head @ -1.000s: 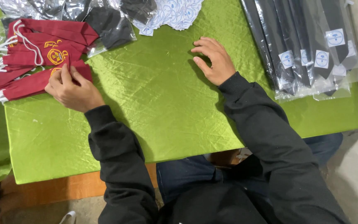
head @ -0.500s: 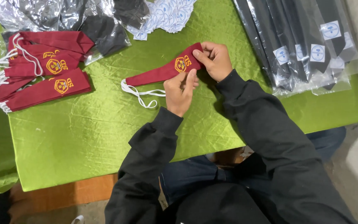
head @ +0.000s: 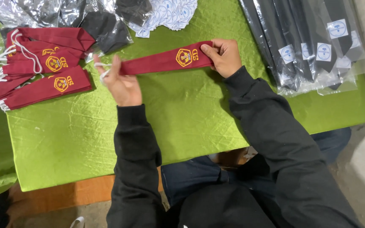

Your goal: The person folds a maroon necktie with a logo, tucks the elastic loop inside, and places it into a clear plastic bag. They smooth the bag and set it aside, then pick up another tie to repeat the process.

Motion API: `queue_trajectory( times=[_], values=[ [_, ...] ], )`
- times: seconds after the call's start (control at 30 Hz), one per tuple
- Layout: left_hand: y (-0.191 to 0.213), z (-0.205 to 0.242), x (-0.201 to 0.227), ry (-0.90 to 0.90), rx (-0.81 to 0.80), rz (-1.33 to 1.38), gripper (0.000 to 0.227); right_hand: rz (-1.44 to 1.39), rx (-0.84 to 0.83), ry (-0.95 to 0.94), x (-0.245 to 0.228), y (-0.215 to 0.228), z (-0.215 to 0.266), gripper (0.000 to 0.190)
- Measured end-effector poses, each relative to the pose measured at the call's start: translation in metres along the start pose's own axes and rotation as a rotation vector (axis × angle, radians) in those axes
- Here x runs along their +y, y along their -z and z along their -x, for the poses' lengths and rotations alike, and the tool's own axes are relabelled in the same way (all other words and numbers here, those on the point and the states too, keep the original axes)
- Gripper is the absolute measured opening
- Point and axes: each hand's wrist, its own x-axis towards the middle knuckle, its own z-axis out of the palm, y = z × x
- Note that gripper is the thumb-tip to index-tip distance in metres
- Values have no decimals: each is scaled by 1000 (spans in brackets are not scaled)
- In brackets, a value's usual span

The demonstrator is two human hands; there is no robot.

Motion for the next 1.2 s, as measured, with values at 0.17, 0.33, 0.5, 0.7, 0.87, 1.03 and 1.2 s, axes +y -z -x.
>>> queue_trajectory(
  times=[0.17,0.33,0.5,0.7,0.87,1.03,1.2],
  values=[
    [34,-19,43,-191,40,-248,52,-41,2,5,-2,3,-1,15],
    [42,-22,67,-233,44,-508,13,213,-10,176,-5,0,4,19],
    [27,-11,78,-291,-79,-773,55,581,150,416,6,9,1,23],
    [35,-22,111,-225,170,-763,58,484,316,419,14,26,-8,16],
    [60,-23,166,-294,288,-913,42,453,322,336,7,27,-8,20],
    [206,-144,241,-415,294,-1099,28,457,313,277,9,26,-9,24],
    [282,-235,290,-274,659,-1147,42,451,358,258,6,25,-9,22]
  ],
)
